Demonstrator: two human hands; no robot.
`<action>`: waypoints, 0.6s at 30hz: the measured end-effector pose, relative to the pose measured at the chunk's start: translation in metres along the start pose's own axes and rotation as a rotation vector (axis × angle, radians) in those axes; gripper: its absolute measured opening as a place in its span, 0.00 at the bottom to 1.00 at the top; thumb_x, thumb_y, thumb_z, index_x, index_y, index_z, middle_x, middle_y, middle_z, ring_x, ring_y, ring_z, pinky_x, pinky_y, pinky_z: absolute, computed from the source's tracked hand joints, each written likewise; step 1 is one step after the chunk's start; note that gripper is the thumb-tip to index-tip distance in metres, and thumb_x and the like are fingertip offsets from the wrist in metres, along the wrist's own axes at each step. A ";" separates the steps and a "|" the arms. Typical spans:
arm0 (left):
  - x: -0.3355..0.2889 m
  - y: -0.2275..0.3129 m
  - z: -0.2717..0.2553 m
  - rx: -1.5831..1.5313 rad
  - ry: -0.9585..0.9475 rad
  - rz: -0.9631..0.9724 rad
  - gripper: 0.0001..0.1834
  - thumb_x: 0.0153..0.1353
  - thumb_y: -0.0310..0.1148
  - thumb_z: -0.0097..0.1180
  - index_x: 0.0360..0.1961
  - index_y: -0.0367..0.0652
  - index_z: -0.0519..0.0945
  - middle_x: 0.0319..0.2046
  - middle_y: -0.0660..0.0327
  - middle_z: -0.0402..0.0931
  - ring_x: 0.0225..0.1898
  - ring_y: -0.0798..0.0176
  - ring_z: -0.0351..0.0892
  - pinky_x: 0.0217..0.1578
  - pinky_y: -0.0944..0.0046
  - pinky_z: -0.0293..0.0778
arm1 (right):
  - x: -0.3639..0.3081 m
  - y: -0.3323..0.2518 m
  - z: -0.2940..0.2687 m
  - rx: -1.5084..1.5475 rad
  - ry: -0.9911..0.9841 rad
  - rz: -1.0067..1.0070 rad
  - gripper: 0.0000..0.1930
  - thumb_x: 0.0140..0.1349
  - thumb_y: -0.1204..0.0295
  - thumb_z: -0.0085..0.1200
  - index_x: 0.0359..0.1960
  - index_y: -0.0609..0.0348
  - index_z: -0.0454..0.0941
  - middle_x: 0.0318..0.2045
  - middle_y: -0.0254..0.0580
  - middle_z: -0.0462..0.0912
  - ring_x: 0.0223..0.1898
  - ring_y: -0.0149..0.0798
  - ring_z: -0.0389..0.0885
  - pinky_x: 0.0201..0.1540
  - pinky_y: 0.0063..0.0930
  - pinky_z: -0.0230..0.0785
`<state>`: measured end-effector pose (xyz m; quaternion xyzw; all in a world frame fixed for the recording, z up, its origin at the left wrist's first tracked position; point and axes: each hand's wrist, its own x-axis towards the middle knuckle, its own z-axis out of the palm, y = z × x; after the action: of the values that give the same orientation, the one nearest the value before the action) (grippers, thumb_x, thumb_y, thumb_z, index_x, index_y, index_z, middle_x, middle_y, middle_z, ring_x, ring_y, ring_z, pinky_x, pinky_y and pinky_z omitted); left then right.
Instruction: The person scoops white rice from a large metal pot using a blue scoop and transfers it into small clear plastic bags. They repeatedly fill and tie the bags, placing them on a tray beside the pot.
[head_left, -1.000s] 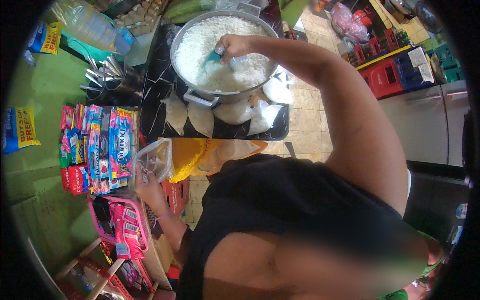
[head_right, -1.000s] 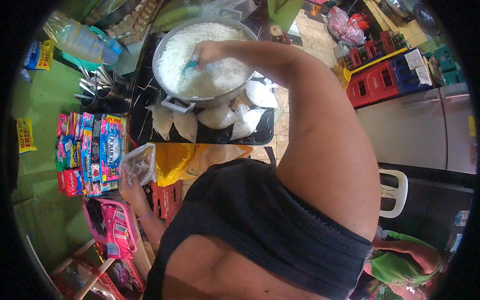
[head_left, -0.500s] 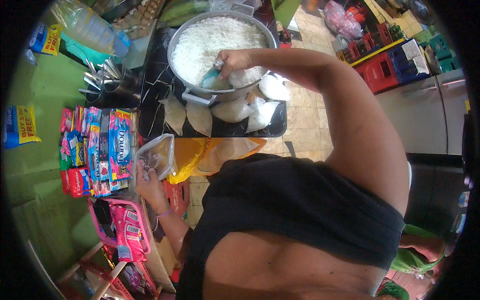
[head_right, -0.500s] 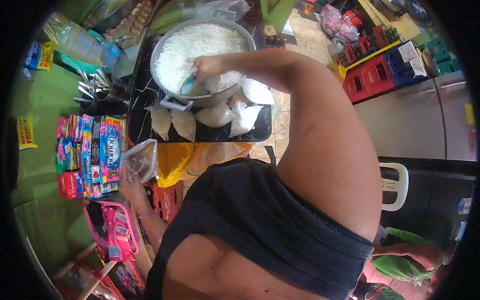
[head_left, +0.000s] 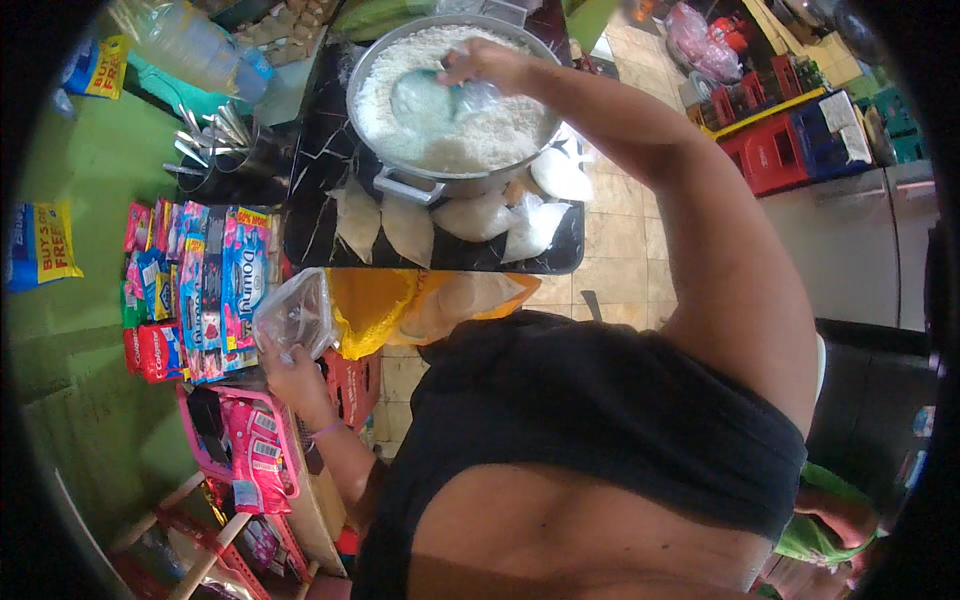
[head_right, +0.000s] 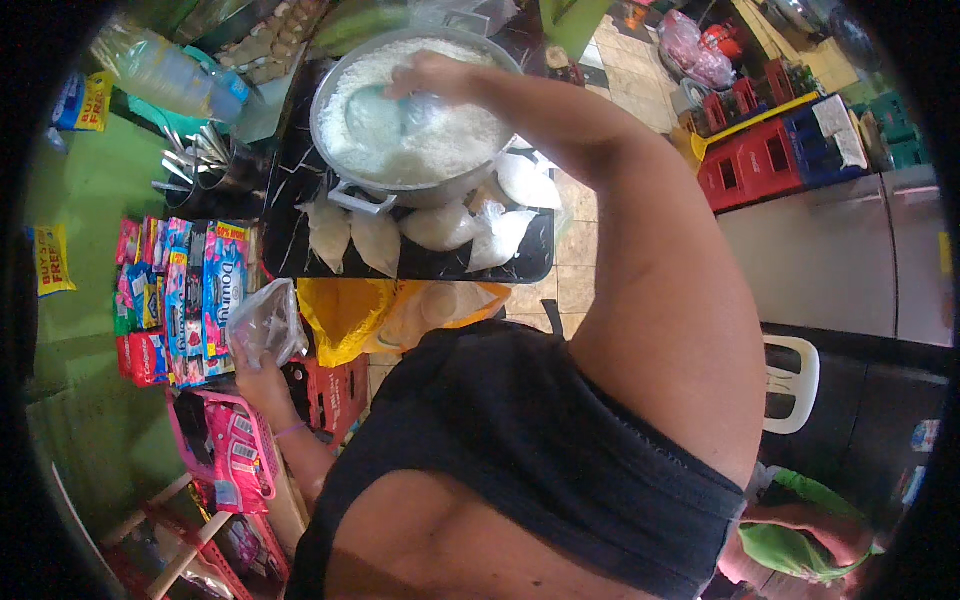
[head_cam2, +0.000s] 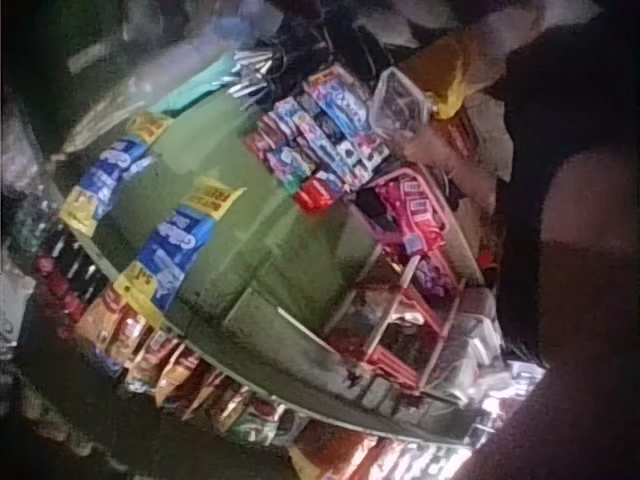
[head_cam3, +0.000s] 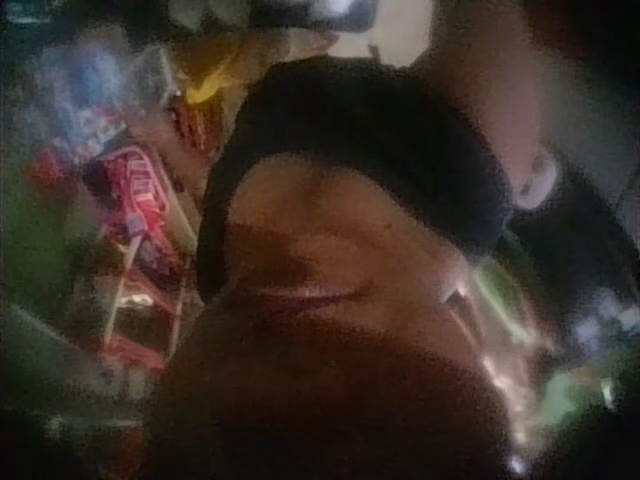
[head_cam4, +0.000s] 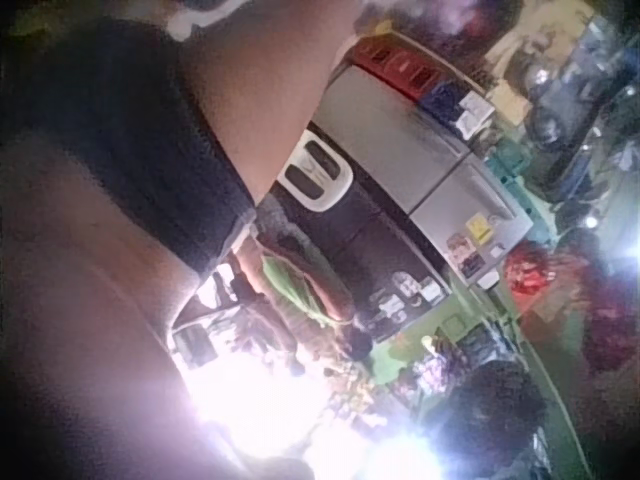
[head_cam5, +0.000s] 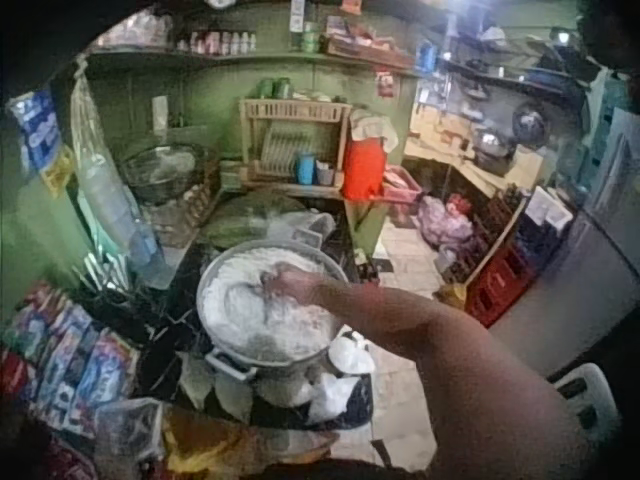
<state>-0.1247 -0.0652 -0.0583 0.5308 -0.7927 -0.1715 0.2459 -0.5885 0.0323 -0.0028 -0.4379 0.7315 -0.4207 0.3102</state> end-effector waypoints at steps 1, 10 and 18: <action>0.004 0.005 0.004 -0.033 -0.024 -0.008 0.31 0.46 0.28 0.50 0.57 0.41 0.66 0.53 0.41 0.65 0.55 0.43 0.65 0.52 0.55 0.63 | 0.005 0.004 -0.004 -0.070 0.049 -0.020 0.13 0.45 0.62 0.59 0.25 0.60 0.76 0.20 0.33 0.73 0.24 0.31 0.69 0.29 0.27 0.60; -0.004 0.015 0.005 -0.059 -0.090 0.043 0.32 0.46 0.28 0.51 0.57 0.40 0.65 0.51 0.42 0.68 0.51 0.44 0.70 0.51 0.57 0.64 | 0.034 0.022 0.027 -0.611 0.033 -0.155 0.21 0.37 0.55 0.57 0.29 0.58 0.80 0.26 0.51 0.79 0.33 0.51 0.78 0.38 0.40 0.68; 0.004 0.016 0.005 -0.165 -0.147 0.004 0.31 0.47 0.26 0.51 0.57 0.38 0.65 0.53 0.45 0.67 0.54 0.47 0.68 0.53 0.60 0.62 | 0.017 0.015 0.039 -0.498 -0.136 -0.103 0.21 0.37 0.57 0.58 0.31 0.57 0.80 0.27 0.50 0.80 0.33 0.50 0.78 0.37 0.38 0.67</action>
<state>-0.1411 -0.0628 -0.0534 0.4932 -0.7929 -0.2740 0.2303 -0.5693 0.0077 -0.0348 -0.5646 0.7668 -0.2123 0.2194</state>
